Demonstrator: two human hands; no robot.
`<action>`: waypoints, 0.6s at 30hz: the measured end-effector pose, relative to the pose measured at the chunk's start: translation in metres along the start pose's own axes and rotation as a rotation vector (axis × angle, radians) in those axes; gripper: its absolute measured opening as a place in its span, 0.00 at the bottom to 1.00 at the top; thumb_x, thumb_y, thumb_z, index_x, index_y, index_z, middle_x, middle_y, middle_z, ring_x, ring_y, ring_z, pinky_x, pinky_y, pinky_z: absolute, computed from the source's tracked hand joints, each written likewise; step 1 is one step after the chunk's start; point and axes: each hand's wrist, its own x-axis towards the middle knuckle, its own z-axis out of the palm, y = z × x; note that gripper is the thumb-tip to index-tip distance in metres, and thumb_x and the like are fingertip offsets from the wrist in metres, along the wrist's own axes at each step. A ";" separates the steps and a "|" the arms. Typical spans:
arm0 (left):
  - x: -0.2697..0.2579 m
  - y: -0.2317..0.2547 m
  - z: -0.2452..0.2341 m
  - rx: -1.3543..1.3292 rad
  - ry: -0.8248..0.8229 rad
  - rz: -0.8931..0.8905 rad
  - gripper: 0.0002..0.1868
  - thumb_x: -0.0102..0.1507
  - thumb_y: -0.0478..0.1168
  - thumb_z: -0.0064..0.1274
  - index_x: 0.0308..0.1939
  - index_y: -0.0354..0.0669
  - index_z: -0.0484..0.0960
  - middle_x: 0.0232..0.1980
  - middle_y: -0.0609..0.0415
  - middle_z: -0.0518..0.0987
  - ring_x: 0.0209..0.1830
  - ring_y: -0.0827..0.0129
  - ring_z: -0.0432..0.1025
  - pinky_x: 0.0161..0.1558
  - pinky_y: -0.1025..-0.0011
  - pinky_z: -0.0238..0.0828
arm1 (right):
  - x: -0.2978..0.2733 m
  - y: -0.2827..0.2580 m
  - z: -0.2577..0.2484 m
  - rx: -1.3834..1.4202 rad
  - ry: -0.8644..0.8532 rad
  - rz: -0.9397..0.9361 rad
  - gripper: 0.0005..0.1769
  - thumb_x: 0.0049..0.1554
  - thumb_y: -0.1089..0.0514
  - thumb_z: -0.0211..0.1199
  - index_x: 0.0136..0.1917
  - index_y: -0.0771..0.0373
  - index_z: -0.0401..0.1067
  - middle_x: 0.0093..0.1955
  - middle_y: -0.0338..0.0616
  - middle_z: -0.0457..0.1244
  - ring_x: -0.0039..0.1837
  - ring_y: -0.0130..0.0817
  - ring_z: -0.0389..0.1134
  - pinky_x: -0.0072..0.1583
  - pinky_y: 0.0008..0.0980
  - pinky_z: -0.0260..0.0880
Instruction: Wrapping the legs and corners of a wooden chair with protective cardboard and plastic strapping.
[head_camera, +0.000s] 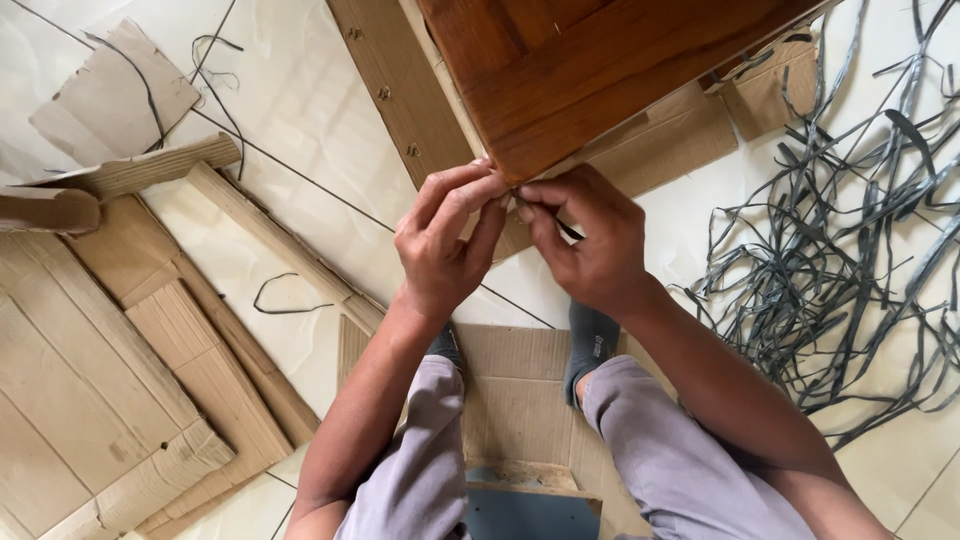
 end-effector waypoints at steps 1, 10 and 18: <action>-0.001 -0.002 0.000 -0.020 0.005 -0.016 0.06 0.62 0.28 0.62 0.43 0.39 0.86 0.43 0.48 0.83 0.46 0.53 0.82 0.50 0.62 0.80 | -0.002 0.002 -0.001 0.144 -0.052 0.111 0.07 0.61 0.70 0.63 0.53 0.72 0.76 0.40 0.53 0.65 0.40 0.42 0.70 0.46 0.41 0.75; -0.016 0.009 0.010 -0.336 0.030 -0.343 0.09 0.68 0.38 0.59 0.49 0.36 0.82 0.52 0.46 0.73 0.59 0.58 0.75 0.61 0.63 0.74 | -0.022 0.013 0.010 0.631 -0.050 0.421 0.07 0.66 0.69 0.56 0.56 0.77 0.69 0.51 0.52 0.64 0.57 0.38 0.72 0.60 0.43 0.76; -0.019 0.010 0.018 -0.466 0.101 -0.433 0.06 0.67 0.32 0.60 0.46 0.32 0.83 0.49 0.47 0.72 0.58 0.60 0.74 0.59 0.64 0.74 | -0.022 0.014 0.014 0.672 -0.037 0.442 0.06 0.65 0.71 0.56 0.56 0.78 0.68 0.49 0.49 0.62 0.55 0.31 0.69 0.58 0.36 0.76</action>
